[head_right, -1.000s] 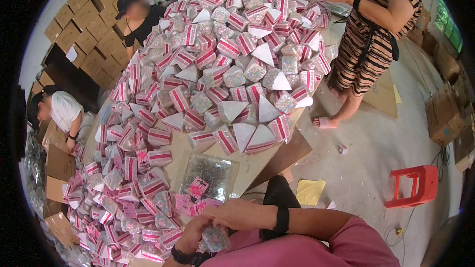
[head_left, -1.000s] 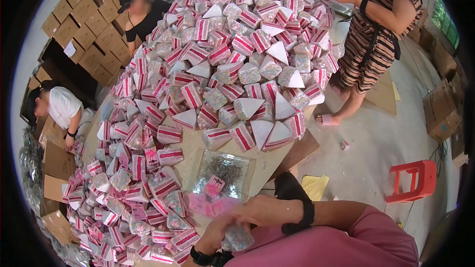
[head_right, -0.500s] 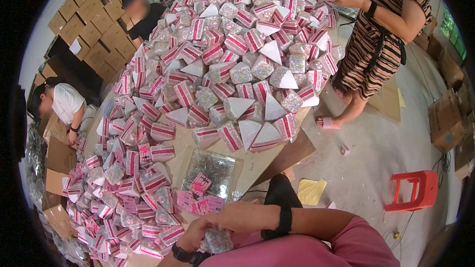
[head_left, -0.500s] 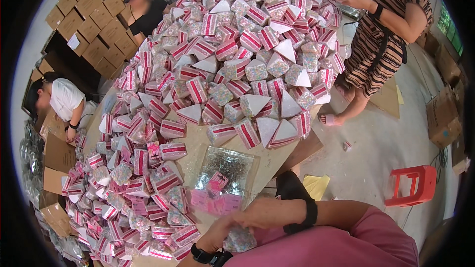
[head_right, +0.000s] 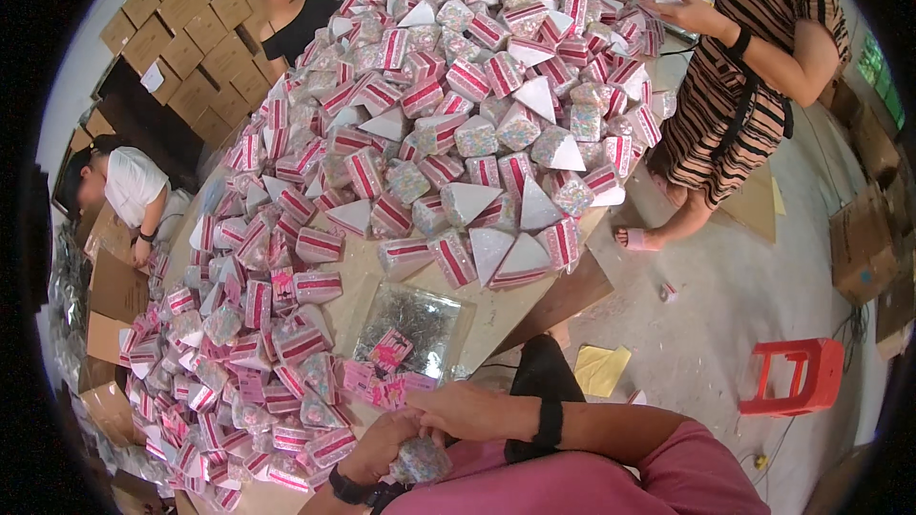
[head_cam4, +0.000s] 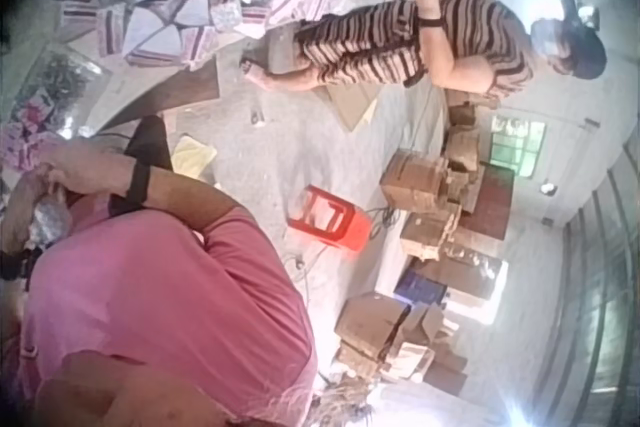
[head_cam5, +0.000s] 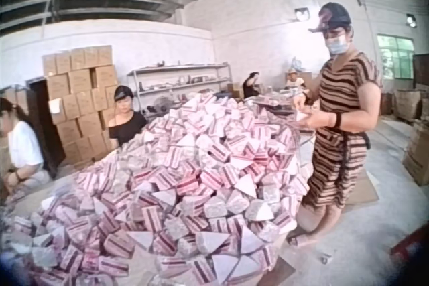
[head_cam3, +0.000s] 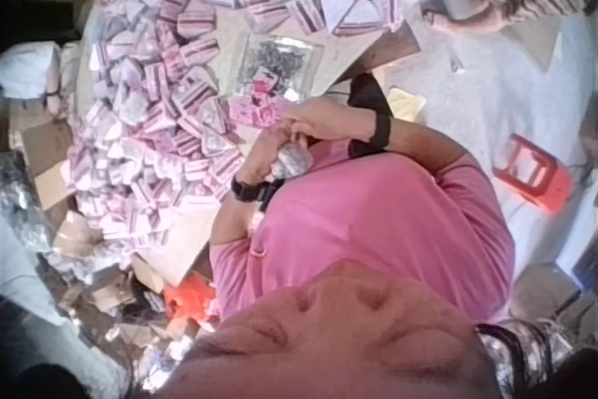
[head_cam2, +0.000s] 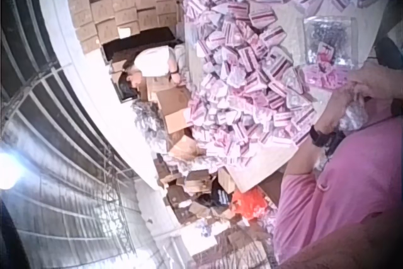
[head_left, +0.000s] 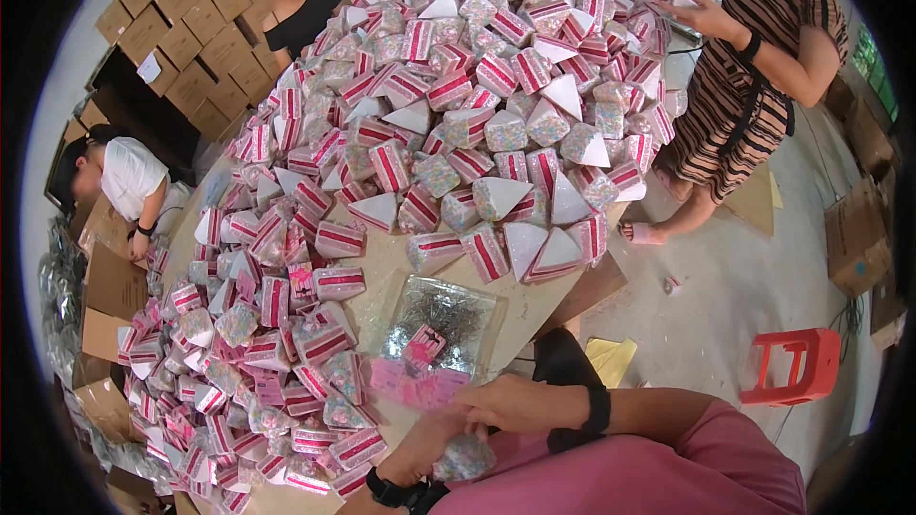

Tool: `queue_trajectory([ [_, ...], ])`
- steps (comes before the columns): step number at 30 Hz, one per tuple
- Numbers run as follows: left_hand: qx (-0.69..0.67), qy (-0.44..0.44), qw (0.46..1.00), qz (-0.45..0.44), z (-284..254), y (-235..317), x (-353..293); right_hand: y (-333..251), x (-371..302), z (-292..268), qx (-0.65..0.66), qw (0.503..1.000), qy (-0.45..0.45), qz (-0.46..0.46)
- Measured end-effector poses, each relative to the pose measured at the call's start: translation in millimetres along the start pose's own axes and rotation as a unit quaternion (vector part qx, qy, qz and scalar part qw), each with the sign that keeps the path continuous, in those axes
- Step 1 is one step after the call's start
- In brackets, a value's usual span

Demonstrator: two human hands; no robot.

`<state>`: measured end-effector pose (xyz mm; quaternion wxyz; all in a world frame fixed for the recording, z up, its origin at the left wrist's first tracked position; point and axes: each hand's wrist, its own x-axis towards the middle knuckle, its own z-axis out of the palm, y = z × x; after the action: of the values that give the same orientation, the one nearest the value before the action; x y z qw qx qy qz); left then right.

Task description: Packaging small triangular products into bags at a manufacturing table.

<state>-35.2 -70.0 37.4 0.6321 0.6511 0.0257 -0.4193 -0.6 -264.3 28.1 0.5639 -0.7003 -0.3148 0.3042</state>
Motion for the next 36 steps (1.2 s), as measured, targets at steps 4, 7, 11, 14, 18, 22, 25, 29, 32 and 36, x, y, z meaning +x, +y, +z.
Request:
queue_trajectory([
  [4, -0.112, 0.003, 0.994, -0.019, -2.9, -6.8, 0.9, 5.2, -0.2, 2.3, -0.072, 0.995, 0.036, -0.054],
  [7, -0.078, 0.018, 0.997, 0.017, -3.9, -7.6, 1.3, -1.6, -0.8, 4.2, -0.193, 0.973, 0.099, -0.080],
  [11, -0.002, 0.071, 0.994, 0.083, 5.1, 13.8, -3.8, -6.0, 0.4, 2.8, -0.263, 0.950, 0.134, -0.102],
  [14, -0.118, 0.075, 0.989, 0.045, -1.0, -9.7, 5.8, -8.8, -1.0, 2.8, -0.237, 0.957, 0.146, -0.080],
  [18, -0.103, 0.079, 0.987, 0.097, -0.3, -18.8, 9.6, -5.1, -0.1, 5.6, -0.240, 0.953, 0.180, -0.035],
  [22, -0.036, 0.103, 0.987, 0.121, 0.4, -25.2, 8.0, 4.2, 1.2, 3.2, -0.295, 0.941, 0.112, -0.119],
  [25, -0.036, 0.138, 0.978, 0.150, 9.6, -21.0, 3.9, -4.9, 1.1, -1.8, -0.250, 0.955, 0.095, -0.126],
  [29, 0.007, 0.070, 0.989, 0.133, 3.8, -6.2, -6.0, 3.8, 2.0, 0.1, -0.215, 0.963, 0.067, -0.150],
  [32, 0.085, 0.052, 0.988, 0.116, 0.0, -8.3, -8.9, 6.7, 3.5, 0.3, -0.205, 0.966, 0.046, -0.151],
  [36, 0.167, 0.106, 0.972, 0.130, 4.4, -3.6, -11.8, -1.3, 2.5, 0.9, -0.147, 0.981, 0.073, -0.101],
])
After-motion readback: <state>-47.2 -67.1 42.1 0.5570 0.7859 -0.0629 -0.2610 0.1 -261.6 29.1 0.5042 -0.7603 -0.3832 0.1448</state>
